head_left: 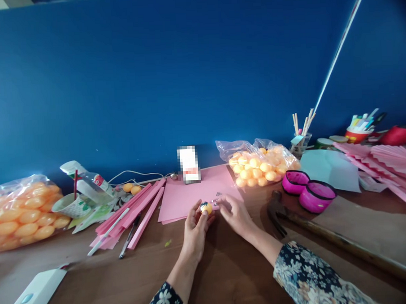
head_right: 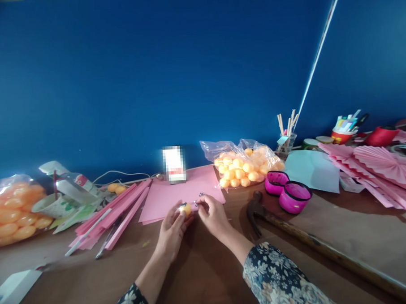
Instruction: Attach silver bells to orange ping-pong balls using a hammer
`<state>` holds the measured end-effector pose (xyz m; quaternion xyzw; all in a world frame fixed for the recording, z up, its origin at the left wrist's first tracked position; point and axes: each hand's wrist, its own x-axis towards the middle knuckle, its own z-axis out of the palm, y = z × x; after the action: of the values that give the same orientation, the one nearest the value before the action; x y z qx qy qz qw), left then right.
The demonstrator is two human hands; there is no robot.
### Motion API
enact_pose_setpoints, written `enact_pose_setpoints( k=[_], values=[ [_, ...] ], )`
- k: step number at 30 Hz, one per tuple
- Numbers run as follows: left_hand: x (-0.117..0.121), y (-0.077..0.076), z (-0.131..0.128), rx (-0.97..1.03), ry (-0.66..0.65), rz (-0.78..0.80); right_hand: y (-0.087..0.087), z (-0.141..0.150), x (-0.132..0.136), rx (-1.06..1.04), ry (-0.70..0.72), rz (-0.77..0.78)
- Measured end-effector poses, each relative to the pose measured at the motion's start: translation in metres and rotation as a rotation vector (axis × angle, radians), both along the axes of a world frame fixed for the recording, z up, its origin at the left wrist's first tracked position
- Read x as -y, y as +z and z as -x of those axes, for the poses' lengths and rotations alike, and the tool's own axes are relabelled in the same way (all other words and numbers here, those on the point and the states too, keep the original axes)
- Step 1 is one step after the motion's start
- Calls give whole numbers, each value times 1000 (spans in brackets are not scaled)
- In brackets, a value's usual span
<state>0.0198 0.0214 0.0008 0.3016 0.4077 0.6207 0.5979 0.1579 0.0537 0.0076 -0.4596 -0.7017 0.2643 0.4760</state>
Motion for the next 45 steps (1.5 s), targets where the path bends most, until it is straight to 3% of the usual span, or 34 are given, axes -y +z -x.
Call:
enact_pose_setpoints(
  k=[18, 39, 45],
  values=[
    [-1, -2, -1, -48, -39, -16, 5, 6, 8, -90, 68, 109],
    [-2, -4, -2, -79, 1, 13, 3, 5, 7, -106, 24, 46],
    [-2, -2, -3, -84, 6, 4, 1, 5, 6, -146, 82, 72]
  ],
)
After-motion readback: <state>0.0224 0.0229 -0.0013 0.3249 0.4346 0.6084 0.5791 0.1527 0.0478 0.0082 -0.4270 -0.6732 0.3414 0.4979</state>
